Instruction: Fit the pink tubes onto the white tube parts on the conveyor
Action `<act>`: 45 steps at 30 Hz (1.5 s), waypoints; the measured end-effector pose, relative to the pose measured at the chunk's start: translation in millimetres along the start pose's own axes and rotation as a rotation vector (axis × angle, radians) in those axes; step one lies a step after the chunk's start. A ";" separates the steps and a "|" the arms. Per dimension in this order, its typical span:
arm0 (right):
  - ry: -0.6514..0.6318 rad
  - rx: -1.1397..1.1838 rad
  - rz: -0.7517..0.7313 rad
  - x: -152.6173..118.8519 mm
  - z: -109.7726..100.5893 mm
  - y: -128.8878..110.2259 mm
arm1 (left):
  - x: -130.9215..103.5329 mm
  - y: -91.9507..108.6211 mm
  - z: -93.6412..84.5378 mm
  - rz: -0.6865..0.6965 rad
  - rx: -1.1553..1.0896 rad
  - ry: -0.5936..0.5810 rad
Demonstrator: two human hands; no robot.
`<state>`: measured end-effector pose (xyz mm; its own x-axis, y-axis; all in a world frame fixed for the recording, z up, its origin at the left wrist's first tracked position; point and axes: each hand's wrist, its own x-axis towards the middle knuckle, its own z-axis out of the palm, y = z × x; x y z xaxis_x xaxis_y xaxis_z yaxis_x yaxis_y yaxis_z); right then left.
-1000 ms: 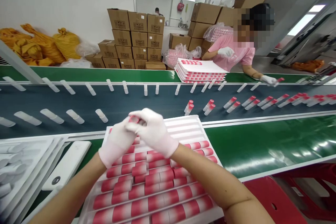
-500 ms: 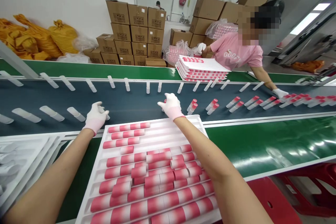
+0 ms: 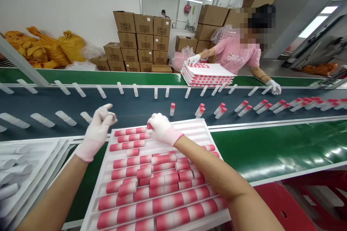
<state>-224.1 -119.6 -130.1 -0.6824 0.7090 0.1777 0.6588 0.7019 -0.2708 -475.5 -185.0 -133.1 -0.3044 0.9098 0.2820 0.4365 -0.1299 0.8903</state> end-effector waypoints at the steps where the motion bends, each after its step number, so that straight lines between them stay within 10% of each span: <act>1: 0.068 0.095 0.033 -0.5 -9.6 -1.8 | -9.1 14.3 4.2 -0.001 -0.033 -0.077; 8: 0.302 1.235 0.083 -16.5 -57.8 -34.1 | -47.6 71.2 40.7 -0.201 -0.111 -0.512; 14: 0.300 1.210 0.163 -33.3 -61.7 -41.4 | -49.1 74.3 47.7 -0.141 -0.019 -0.494; 20: 0.129 1.114 0.044 -38.0 -80.7 -34.7 | -44.4 80.3 29.5 -0.215 -0.170 -0.911; 28: 0.247 1.064 0.259 -41.0 -63.8 -59.1 | -51.3 71.5 43.1 0.044 -0.003 -0.576; 33: 0.153 1.138 0.129 -36.6 -64.9 -65.9 | -49.8 63.6 47.9 0.021 -0.070 -0.605; 40: 0.379 0.924 0.261 -34.9 -56.3 -77.0 | -56.6 58.6 64.6 0.049 0.007 -0.368; 42: 0.356 0.947 0.261 -33.5 -60.3 -75.5 | -52.2 63.5 60.0 0.010 -0.020 -0.428; 45: 0.183 1.110 0.221 -29.5 -72.9 -68.1 | -39.4 75.4 43.5 -0.124 -0.080 -0.841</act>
<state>-225.8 -183.4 -47.9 -0.4702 0.8725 0.1327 0.0538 0.1784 -0.9825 -393.8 -213.4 -92.6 0.3975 0.9052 -0.1501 0.3710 -0.0090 0.9286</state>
